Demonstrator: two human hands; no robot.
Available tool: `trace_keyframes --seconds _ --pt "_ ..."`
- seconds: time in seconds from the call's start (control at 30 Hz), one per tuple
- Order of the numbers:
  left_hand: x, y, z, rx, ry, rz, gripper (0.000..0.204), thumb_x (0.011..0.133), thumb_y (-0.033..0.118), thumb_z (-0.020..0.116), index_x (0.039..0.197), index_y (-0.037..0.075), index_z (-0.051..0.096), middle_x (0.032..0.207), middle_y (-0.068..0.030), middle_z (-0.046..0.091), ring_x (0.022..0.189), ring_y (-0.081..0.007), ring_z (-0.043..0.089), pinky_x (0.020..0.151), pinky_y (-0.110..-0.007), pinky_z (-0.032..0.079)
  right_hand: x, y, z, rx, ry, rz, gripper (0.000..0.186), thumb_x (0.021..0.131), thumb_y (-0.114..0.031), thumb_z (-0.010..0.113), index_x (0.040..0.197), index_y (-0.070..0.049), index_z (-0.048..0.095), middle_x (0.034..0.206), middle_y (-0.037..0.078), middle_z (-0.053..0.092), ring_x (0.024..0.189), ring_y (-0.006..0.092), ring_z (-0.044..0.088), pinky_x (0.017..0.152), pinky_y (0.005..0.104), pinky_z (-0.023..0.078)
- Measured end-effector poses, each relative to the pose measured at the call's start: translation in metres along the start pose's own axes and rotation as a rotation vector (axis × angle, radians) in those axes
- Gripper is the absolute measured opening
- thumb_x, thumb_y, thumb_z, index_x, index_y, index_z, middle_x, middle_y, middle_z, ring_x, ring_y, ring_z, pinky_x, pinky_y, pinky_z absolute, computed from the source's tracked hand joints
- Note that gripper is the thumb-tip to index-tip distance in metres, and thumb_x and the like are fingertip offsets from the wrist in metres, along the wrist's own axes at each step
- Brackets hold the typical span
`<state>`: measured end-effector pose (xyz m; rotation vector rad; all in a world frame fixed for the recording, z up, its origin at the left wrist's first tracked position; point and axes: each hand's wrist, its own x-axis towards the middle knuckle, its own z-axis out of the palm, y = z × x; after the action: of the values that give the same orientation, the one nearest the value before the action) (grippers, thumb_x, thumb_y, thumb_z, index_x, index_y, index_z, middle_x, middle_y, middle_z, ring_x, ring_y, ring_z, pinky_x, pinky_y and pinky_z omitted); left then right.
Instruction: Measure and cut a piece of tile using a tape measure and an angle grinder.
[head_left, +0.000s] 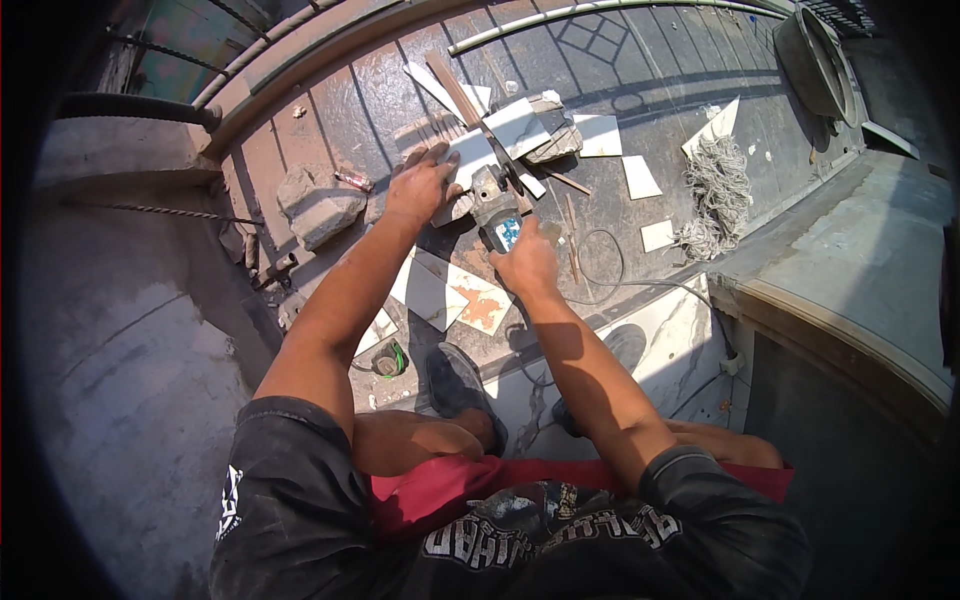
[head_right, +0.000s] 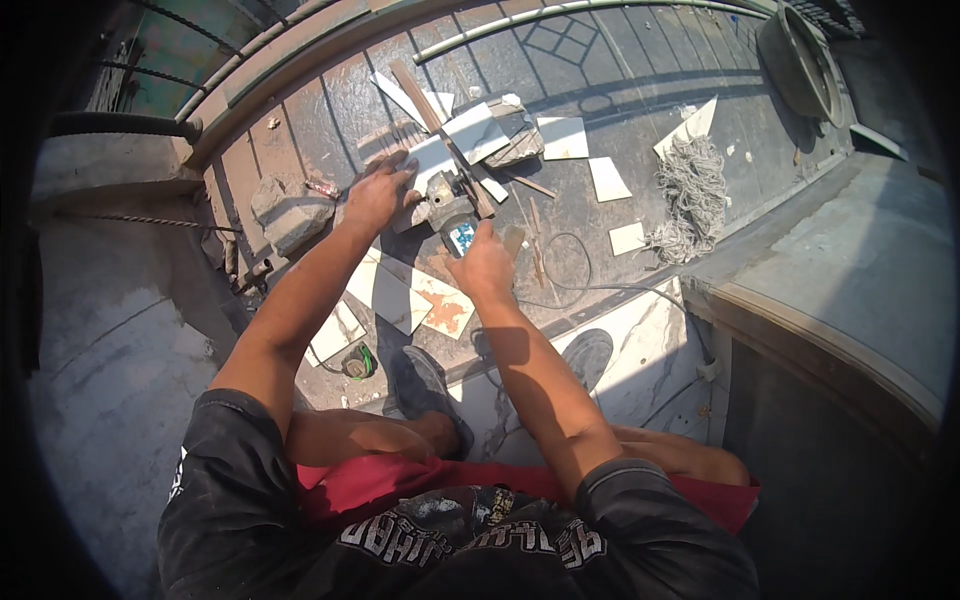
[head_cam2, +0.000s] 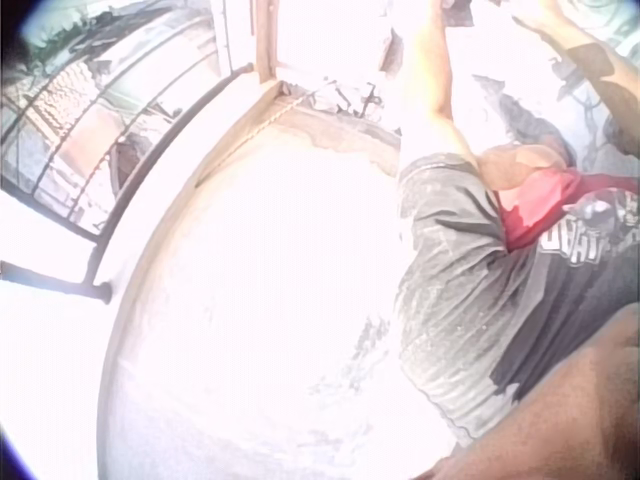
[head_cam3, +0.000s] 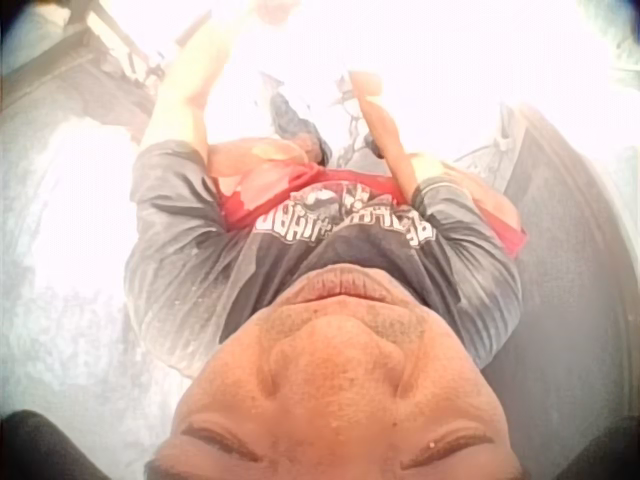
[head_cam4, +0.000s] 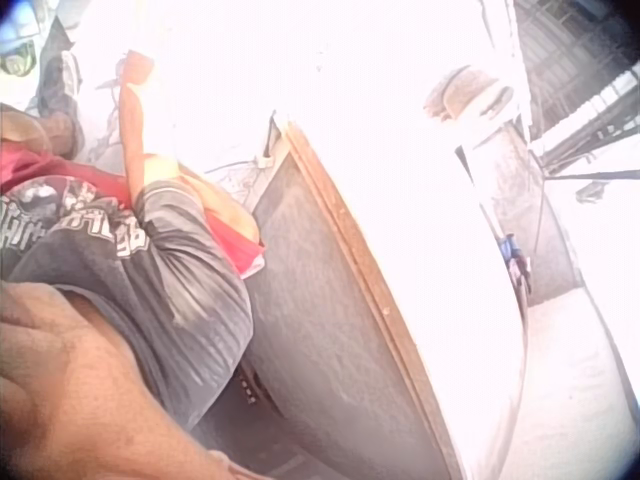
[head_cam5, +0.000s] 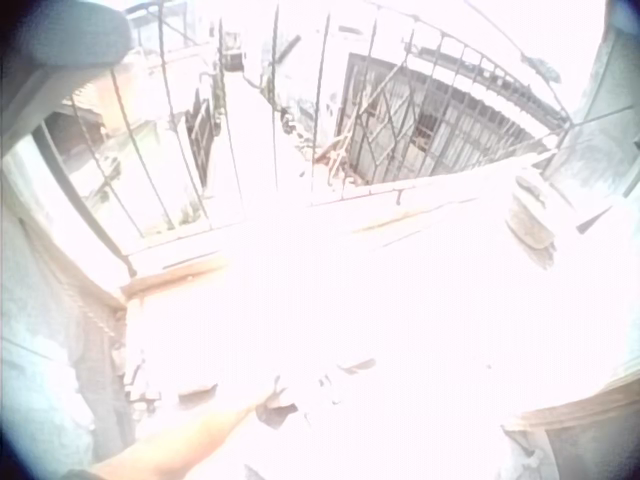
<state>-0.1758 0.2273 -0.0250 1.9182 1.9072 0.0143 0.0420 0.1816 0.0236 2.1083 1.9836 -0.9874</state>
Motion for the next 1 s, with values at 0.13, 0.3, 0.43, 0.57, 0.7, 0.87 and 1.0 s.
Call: trace_keyframes --seconds 0.13,0.3,0.43,0.57,0.7,0.87,1.0 --pt "0.0 0.001 -0.002 -0.018 -0.012 -0.006 0.058 0.091 0.045 0.068 0.145 0.03 0.053 0.157 0.0034 0.042 0.145 -0.0254 0.038 0.117 -0.044 0.037 -0.003 0.002 0.001 0.003 0.022 -0.015 0.072 0.074 -0.029 0.084 0.124 0.003 0.044 0.1 0.032 0.069 0.094 0.0475 0.069 0.084 0.0517 0.056" --pt "0.001 -0.001 0.0 0.005 0.012 0.009 0.058 0.091 0.045 0.068 0.145 0.03 0.053 0.157 0.0035 0.043 0.145 -0.0252 0.038 0.117 -0.044 0.037 -0.007 0.007 0.001 0.015 -0.008 0.004 0.071 0.074 -0.029 0.084 0.123 0.003 0.044 0.097 0.032 0.069 0.092 0.0482 0.069 0.083 0.0524 0.056" --pt "0.0 -0.001 0.001 -0.009 0.012 0.001 0.058 0.091 0.044 0.068 0.145 0.03 0.053 0.157 0.0036 0.043 0.144 -0.025 0.039 0.117 -0.045 0.036 -0.011 0.003 -0.002 0.012 -0.064 0.076 0.069 0.073 -0.025 0.086 0.122 0.001 0.045 0.109 0.028 0.068 0.101 0.0448 0.068 0.089 0.0507 0.055" --pt "0.001 0.0 0.0 -0.009 0.001 -0.01 0.057 0.091 0.044 0.068 0.145 0.03 0.053 0.157 0.0037 0.043 0.145 -0.0249 0.039 0.117 -0.046 0.036 -0.011 0.005 0.001 0.004 -0.061 0.082 0.068 0.073 -0.025 0.086 0.121 0.001 0.045 0.111 0.029 0.067 0.102 0.045 0.068 0.089 0.0511 0.055" --pt "0.001 0.001 -0.002 -0.008 0.0 0.003 0.057 0.091 0.044 0.067 0.145 0.03 0.054 0.157 0.0032 0.043 0.145 -0.0247 0.038 0.117 -0.045 0.036 -0.007 0.01 0.004 0.004 -0.009 0.007 0.07 0.074 -0.028 0.083 0.122 0.003 0.044 0.097 0.032 0.069 0.093 0.0485 0.069 0.083 0.0528 0.055" --pt "-0.001 0.001 -0.002 -0.004 0.001 -0.001 0.057 0.092 0.044 0.067 0.145 0.03 0.053 0.157 0.0031 0.042 0.145 -0.0247 0.038 0.117 -0.045 0.036 -0.007 0.004 0.002 0.005 0.0 0.015 0.069 0.075 -0.028 0.083 0.122 0.002 0.044 0.098 0.032 0.069 0.094 0.048 0.069 0.085 0.0527 0.055" --pt "0.0 0.002 -0.002 0.007 -0.002 -0.005 0.057 0.092 0.044 0.067 0.145 0.029 0.053 0.158 0.0034 0.042 0.145 -0.0248 0.038 0.117 -0.045 0.036 -0.007 0.004 0.003 0.02 -0.004 0.023 0.069 0.075 -0.028 0.083 0.123 0.002 0.044 0.099 0.032 0.069 0.095 0.0474 0.069 0.084 0.0527 0.055"
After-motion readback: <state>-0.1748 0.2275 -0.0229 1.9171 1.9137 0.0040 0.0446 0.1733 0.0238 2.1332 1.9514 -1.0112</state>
